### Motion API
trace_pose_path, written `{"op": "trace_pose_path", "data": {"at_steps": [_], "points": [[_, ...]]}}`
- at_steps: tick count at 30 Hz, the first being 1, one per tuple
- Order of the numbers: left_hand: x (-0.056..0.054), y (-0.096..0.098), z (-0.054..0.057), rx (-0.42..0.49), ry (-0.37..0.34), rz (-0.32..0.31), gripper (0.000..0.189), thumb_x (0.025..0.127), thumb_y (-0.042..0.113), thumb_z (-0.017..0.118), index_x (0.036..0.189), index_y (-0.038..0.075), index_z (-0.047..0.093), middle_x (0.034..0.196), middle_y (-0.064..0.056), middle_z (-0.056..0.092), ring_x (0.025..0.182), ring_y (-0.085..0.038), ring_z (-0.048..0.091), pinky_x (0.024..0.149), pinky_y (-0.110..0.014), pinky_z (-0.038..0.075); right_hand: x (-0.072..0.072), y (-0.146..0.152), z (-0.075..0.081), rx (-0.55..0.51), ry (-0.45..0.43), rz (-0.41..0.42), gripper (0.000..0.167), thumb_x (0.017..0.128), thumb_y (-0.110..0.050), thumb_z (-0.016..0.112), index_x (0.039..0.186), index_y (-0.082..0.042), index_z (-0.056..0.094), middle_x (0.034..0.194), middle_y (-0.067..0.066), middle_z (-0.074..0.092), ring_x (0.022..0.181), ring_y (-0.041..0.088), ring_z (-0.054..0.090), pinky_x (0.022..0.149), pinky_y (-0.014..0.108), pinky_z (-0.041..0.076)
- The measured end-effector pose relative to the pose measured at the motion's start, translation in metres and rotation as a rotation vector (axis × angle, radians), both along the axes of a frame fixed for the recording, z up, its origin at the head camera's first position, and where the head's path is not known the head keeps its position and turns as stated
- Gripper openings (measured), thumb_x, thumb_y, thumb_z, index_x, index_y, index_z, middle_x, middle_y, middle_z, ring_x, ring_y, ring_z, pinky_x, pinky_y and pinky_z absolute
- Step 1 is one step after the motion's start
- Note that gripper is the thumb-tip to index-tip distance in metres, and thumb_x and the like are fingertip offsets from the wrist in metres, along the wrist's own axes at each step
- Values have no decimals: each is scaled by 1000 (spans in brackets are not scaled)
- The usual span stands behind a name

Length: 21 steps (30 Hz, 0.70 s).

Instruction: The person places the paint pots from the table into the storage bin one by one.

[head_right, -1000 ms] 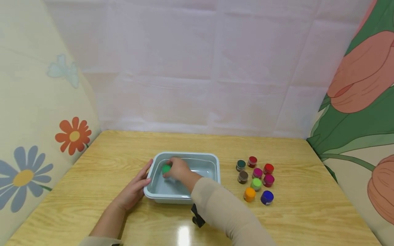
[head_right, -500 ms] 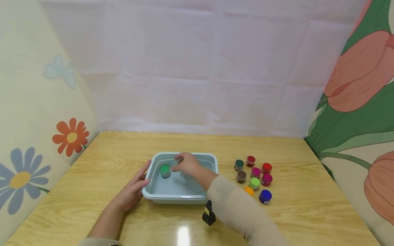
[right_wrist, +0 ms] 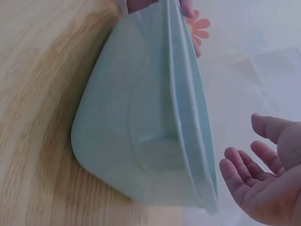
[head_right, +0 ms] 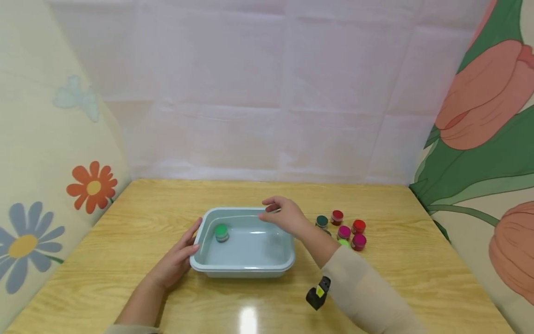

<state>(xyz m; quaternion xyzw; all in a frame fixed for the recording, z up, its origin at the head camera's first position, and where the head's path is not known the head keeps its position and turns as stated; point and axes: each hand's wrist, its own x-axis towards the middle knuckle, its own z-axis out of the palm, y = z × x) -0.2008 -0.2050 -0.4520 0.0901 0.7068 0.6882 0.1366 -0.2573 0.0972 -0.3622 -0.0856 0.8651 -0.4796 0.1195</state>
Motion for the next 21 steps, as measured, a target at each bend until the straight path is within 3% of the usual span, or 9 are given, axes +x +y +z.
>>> {"op": "trace_pose_path", "data": {"at_steps": [8,13,21], "points": [[-1,1,3,-12,6,-10,71,99,20,44,159,23,6,164,-24,6,148,-45,18,103,-37,39,11,43,6,-20,27,-12,45,94,-24,65,135,-10,55,133,16,59,115,29,59,96,43,50],[-1,1,0,-21,4,-3,73,98,20,46,159,24,6,164,-23,8,148,-42,17,107,-41,35,18,71,1,-42,51,-54,47,94,-26,65,136,-8,53,136,18,56,118,30,59,97,43,50],[-1,0,-1,-19,-2,-1,73,98,20,46,159,24,7,164,-21,7,148,-40,17,103,-35,38,32,113,-12,-37,72,-124,53,94,-30,65,139,-6,50,137,22,54,117,31,57,83,35,53]]}}
